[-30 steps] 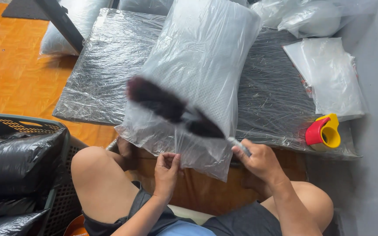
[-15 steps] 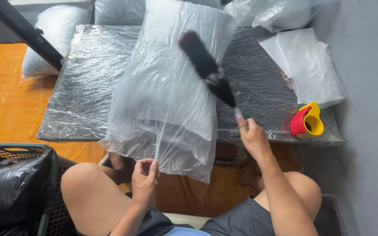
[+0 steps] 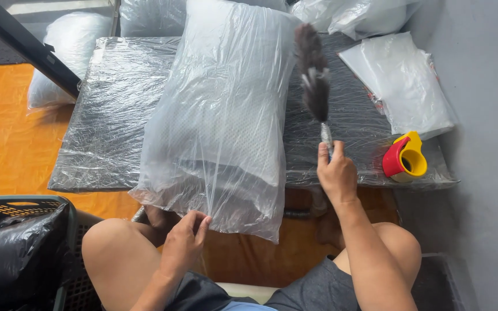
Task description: The person wraps a pillow-shaped item in bubble wrap and plastic film, then uses a duster to smooth the surface. They insert a vacuum hose into the bag to remove air and seal the opening with tape.
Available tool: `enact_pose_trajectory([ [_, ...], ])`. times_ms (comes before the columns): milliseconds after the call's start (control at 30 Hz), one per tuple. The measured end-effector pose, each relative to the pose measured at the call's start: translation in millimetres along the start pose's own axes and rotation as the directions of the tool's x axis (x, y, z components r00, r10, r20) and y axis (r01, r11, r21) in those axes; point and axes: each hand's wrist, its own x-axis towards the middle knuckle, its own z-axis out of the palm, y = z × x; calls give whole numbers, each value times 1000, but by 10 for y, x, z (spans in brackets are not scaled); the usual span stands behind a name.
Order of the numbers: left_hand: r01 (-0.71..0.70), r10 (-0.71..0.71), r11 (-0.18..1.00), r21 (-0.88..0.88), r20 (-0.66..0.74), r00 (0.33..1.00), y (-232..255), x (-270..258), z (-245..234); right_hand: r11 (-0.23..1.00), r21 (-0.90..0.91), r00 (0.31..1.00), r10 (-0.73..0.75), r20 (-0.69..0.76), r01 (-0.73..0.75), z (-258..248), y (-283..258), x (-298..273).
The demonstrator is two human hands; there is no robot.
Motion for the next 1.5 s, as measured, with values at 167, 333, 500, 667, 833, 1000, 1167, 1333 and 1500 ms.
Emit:
enact_pose_trajectory([
  [167, -3, -16, 950, 312, 58, 998, 199, 108, -482, 950, -44, 947, -312, -83, 309, -85, -201, -261],
  [333, -252, 174, 963, -98, -489, 854, -127, 753, -1070, 869, 49, 819, -483, 310, 493, -164, -574, -636],
  [500, -348, 83, 884, -311, -630, 772, -78, 1164, -1354, 885, 120, 851, -466, 240, 451, -48, -331, -529],
  [667, -45, -48, 961, -273, -324, 945, 25, 1394, -1132, 902, -6, 874, -417, 247, 432, -88, -455, -399],
  [833, 33, -75, 973, -231, -177, 981, 199, 1383, -1049, 973, 97, 958, -225, 177, 211, -5, -461, -431],
  [1000, 7, -43, 991, -133, -268, 962, 48, 1587, -821, 1000, 23, 1000, -18, 19, 18, 11, -367, -203],
  [1167, -67, 54, 997, -35, -282, 958, -85, 1776, -660, 801, -105, 805, -593, -3, 589, 14, -891, -422],
  [1333, -70, 67, 998, 3, -322, 945, -102, 1895, -523, 747, -194, 769, -635, 74, 635, -23, -1177, -48],
  [1500, -94, 96, 995, 24, -357, 929, -218, 2018, -437, 794, -348, 865, -487, 125, 498, -234, -1162, 1142],
])
